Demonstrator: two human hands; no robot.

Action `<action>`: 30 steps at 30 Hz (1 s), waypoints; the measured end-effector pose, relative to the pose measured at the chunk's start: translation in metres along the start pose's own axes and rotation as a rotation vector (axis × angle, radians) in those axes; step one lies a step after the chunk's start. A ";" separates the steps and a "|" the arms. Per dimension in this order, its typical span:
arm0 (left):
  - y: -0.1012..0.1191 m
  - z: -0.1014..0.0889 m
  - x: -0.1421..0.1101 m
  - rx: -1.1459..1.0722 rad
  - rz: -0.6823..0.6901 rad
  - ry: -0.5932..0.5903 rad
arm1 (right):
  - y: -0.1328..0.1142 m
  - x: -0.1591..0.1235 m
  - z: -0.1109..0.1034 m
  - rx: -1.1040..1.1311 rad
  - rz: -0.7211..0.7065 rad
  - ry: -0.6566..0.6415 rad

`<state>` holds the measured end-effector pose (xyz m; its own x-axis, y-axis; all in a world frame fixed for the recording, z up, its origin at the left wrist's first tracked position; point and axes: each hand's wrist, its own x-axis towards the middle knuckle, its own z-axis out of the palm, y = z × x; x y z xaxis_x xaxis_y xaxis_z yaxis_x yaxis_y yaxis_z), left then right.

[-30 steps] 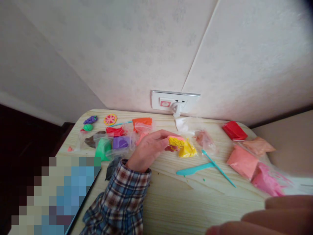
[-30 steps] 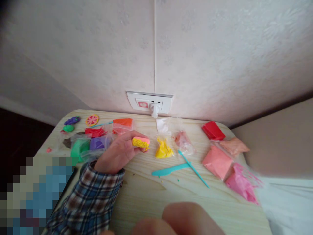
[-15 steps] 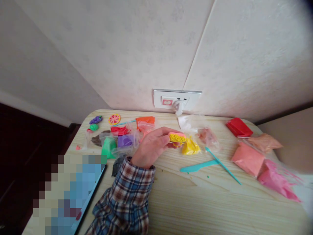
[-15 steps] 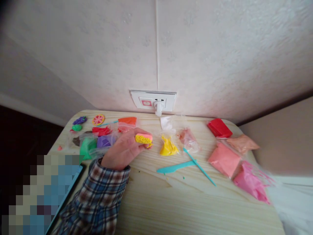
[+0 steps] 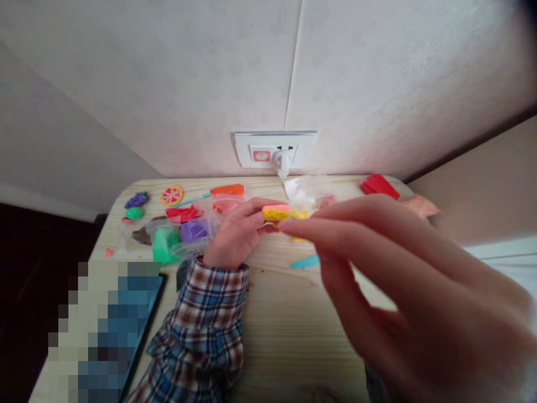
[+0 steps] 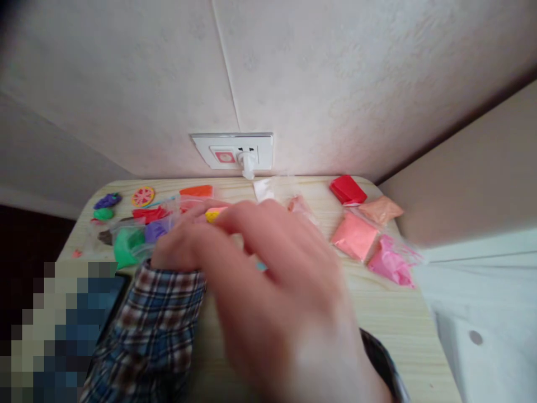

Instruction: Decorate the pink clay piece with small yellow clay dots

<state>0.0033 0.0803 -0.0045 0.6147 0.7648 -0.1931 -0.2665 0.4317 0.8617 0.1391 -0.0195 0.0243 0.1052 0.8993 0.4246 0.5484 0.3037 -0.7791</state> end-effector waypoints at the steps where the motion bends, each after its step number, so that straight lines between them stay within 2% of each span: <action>1: -0.001 0.001 0.000 -0.043 0.042 -0.002 | -0.003 0.014 -0.010 -0.103 -0.070 0.004; 2: -0.001 0.003 0.001 -0.077 0.079 -0.005 | -0.003 0.024 -0.017 -0.161 -0.131 0.077; 4: -0.003 0.006 0.001 -0.117 0.112 -0.012 | 0.009 0.031 -0.020 -0.156 -0.127 0.122; 8: -0.003 0.007 0.000 -0.171 0.117 -0.028 | 0.045 0.016 0.000 0.036 -0.068 0.104; 11: -0.003 0.008 -0.001 -0.211 0.116 -0.048 | 0.058 0.010 0.010 0.157 -0.035 0.101; 14: -0.004 0.010 -0.001 -0.238 0.110 -0.062 | 0.061 0.010 0.010 0.220 -0.036 0.095; 17: -0.006 0.012 0.000 -0.240 0.094 -0.080 | 0.058 0.007 0.004 0.227 -0.044 0.166; 20: -0.011 0.011 0.001 -0.238 0.098 -0.052 | 0.042 0.006 0.003 0.176 -0.099 0.240; 21: -0.013 0.010 0.001 -0.241 0.101 -0.045 | 0.031 0.007 0.005 0.165 -0.188 0.168; 24: -0.020 0.007 0.006 -0.233 0.105 -0.048 | -0.013 0.012 0.030 0.132 -0.487 -0.346; 25: -0.022 0.007 0.007 -0.231 0.105 -0.056 | -0.030 0.013 0.043 0.071 -0.521 -0.489; 28: -0.027 0.007 0.013 -0.238 0.104 -0.054 | -0.072 0.011 0.091 -0.088 -0.593 -0.675; 30: -0.028 0.006 0.015 -0.252 0.102 -0.050 | -0.088 0.007 0.117 -0.173 -0.647 -0.810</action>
<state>0.0243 0.0764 -0.0287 0.6096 0.7884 -0.0827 -0.5009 0.4640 0.7306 -0.0053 -0.0036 0.0419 -0.8017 0.5423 0.2512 0.4192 0.8099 -0.4104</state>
